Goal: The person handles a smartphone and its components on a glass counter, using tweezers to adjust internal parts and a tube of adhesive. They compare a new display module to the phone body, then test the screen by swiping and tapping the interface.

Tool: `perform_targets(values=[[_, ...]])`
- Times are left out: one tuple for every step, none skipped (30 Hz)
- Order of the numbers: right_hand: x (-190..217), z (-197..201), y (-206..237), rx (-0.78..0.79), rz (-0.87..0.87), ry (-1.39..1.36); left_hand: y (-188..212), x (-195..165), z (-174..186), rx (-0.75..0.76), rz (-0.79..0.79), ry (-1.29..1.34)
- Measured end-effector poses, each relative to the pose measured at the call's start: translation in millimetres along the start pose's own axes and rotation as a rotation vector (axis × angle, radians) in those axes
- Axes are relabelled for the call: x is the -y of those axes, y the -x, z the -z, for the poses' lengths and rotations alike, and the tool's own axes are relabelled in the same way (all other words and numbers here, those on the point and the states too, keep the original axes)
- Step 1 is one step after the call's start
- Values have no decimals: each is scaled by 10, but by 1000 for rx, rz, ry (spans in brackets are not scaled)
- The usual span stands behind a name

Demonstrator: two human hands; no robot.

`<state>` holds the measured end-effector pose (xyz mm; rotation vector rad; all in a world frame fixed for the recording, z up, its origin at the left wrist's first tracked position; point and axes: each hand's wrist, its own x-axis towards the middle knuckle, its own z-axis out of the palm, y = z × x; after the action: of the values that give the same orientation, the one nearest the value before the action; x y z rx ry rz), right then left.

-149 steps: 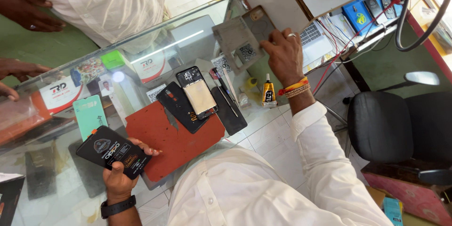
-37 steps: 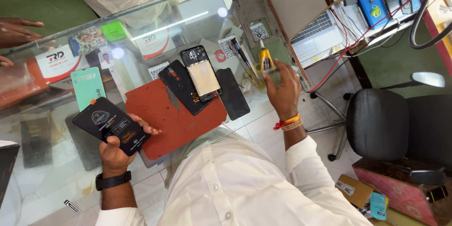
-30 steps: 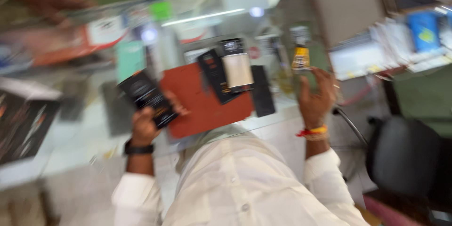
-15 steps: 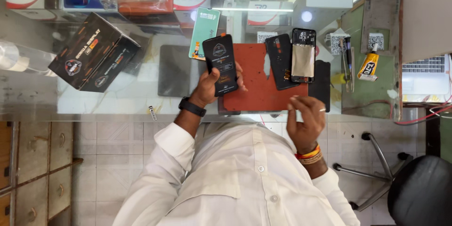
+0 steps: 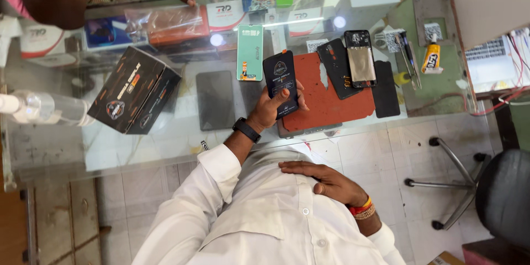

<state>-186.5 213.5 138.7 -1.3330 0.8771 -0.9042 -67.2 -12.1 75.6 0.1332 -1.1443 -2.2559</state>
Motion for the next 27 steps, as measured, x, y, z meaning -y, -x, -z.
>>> perform_targets(values=[[-24,-50,29,-33,-1,10,6,-6,-10,-3,3,-54],[-51,-83,55,-64,-2,21,9,-19,-20,-6,4,-107],[-78,-102,85,-108,-5,37,9,-27,-40,-9,4,-160],[-106,-110,116,-150,-9,53,2,-32,-68,-7,-3,-169],[-130,-107,143,-191,-11,71,-15,-41,-96,-5,-13,-178],[-150,-95,169,-290,-25,95,-43,-56,-122,-3,-25,-188],[-165,-77,193,-387,-40,120,-77,-72,-147,11,-18,-182],[-177,-56,212,-483,-56,143,-110,-87,-173,23,-11,-175],[-184,-27,222,-595,-71,206,-152,-96,-201,34,-4,-167],[-184,13,232,-706,-90,269,-211,-96,-230,70,18,-57],[-175,54,236,-813,-110,332,-277,-91,-254,103,39,54],[-158,99,223,-898,-113,436,-347,-87,-270,135,59,161],[-133,156,193,-983,-113,541,-418,-72,-288,119,57,251],[-105,217,161,-1069,-115,647,-485,-43,-312,102,57,342],[-76,290,138,-1091,-100,676,-539,2,-345,82,61,437],[-51,369,126,-1114,-93,702,-591,68,-385,59,74,459],[-31,444,106,-1136,-88,729,-650,140,-420,34,87,482],[-16,519,51,-1123,-76,579,-718,193,-441,14,99,498],[1,598,-7,-1110,-61,430,-775,245,-471,6,117,525],[19,680,-56,-1091,-65,271,-825,298,-502,-2,135,552],[35,761,-100,-1068,-67,113,-870,347,-530,-10,153,578],[51,836,-136,-1043,-64,-43,-913,388,-555,1,175,588],[66,904,-176,-1014,-59,-129,-962,416,-571,14,195,595],[73,963,-221,-981,-51,-214,-1008,434,-575,24,212,600],[72,1016,-254,-944,-46,-300,-1050,453,-578,39,212,597],[62,1062,-280,-923,-23,-362,-1081,474,-580,51,212,596],[43,1099,-295,-902,-4,-424,-1095,496,-577,59,213,598]])
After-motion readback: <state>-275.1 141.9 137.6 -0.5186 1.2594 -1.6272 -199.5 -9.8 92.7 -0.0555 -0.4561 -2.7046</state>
